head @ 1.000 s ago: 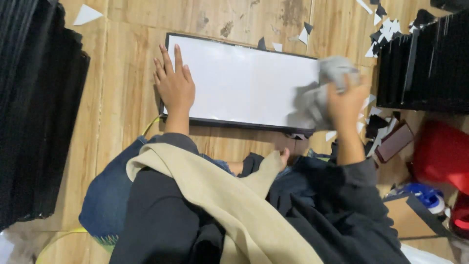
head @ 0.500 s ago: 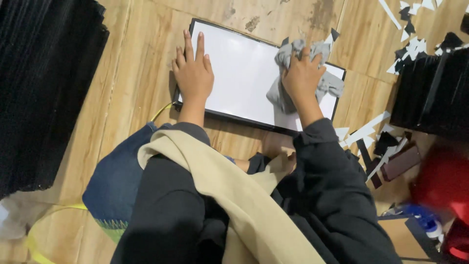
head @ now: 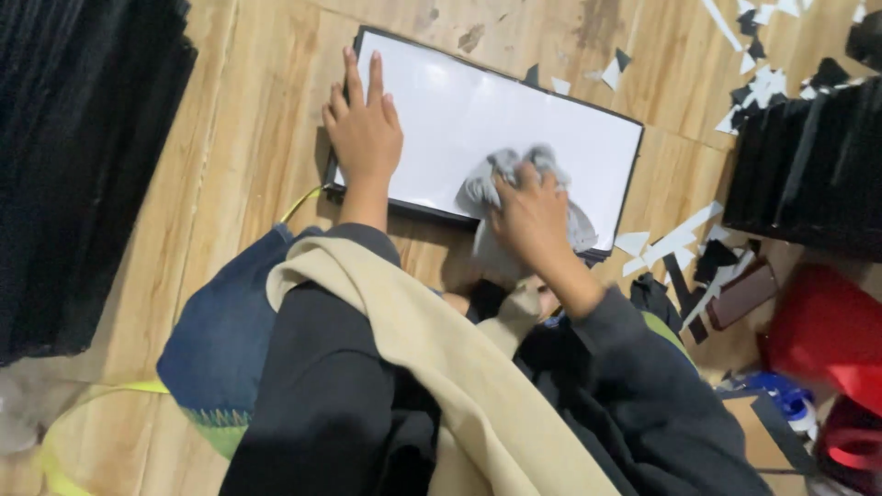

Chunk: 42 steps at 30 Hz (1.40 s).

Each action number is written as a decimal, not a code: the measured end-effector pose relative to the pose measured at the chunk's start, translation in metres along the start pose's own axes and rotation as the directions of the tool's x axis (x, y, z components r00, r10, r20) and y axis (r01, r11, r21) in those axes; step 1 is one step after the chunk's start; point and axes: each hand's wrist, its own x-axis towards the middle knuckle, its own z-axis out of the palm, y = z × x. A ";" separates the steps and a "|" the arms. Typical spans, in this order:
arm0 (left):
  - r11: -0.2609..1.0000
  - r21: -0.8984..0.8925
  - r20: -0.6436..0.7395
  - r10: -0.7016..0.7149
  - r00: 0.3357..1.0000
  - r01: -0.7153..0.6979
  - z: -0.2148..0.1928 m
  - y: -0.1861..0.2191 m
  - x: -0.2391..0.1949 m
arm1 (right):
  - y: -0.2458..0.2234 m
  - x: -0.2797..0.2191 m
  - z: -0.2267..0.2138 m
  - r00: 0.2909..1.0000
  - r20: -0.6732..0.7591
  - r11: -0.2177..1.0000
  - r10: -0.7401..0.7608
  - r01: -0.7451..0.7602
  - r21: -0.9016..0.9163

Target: The person places a white sheet into a black photo album frame, wipes the surface with a cloth, and then places a brown cardboard insert with white strips into the frame. They smooth the insert and repeat the process with another white sheet and wipe.

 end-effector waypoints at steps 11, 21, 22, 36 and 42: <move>1.000 0.019 -0.033 -0.007 0.999 0.007 -0.001 0.003 0.004 | 0.017 0.092 0.007 0.949 -0.284 0.985 0.135 -0.160 -0.067; 0.999 0.039 -0.050 0.002 0.999 0.000 0.011 0.002 0.002 | -0.001 -0.026 -0.018 0.970 0.233 0.980 -0.068 0.021 0.198; 0.999 0.036 -0.078 -0.001 0.997 0.004 0.013 0.001 0.004 | 0.001 -0.020 -0.031 0.975 0.214 0.941 -0.058 -0.018 0.338; 0.998 0.061 -0.154 -0.016 0.988 0.025 0.007 0.005 0.011 | -0.011 0.135 0.009 0.944 -0.325 0.987 0.049 -0.095 -0.127; 0.997 0.077 -0.135 0.002 0.991 0.008 0.019 0.002 -0.001 | -0.044 0.037 0.025 0.967 -0.239 0.967 -0.085 0.022 -0.255</move>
